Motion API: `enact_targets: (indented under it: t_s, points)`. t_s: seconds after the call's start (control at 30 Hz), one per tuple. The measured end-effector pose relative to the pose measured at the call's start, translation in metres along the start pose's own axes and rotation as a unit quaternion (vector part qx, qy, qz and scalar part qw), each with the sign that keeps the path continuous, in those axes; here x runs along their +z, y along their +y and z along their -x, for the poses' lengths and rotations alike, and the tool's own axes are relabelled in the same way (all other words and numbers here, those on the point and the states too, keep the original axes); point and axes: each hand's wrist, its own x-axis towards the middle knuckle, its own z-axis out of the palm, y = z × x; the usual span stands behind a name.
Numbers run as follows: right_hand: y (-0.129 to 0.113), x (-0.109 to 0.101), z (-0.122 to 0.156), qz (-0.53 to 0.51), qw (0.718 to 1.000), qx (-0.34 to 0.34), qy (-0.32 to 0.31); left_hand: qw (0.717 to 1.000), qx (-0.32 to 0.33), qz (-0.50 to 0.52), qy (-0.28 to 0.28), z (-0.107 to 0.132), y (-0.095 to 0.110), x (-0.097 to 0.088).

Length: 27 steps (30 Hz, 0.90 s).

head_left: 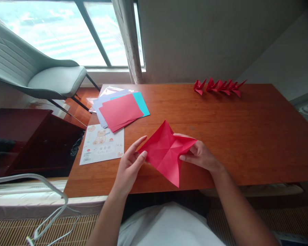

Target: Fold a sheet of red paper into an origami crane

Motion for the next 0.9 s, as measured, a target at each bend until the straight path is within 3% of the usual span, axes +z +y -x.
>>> enact_targets:
  t_s: [0.2,0.63,0.9]
  points:
    - [0.005,-0.001,0.000,-0.017,1.000,-0.017,0.004,0.997,0.040,-0.049,0.046,0.004,0.001,-0.001]
    - [-0.003,0.000,0.004,-0.043,0.999,-0.014,0.018,0.999,-0.027,0.038,0.014,0.004,-0.011,0.009]
    - [-0.001,0.000,0.005,-0.059,0.998,-0.018,0.023,0.997,-0.016,0.063,0.047,0.004,-0.012,0.004]
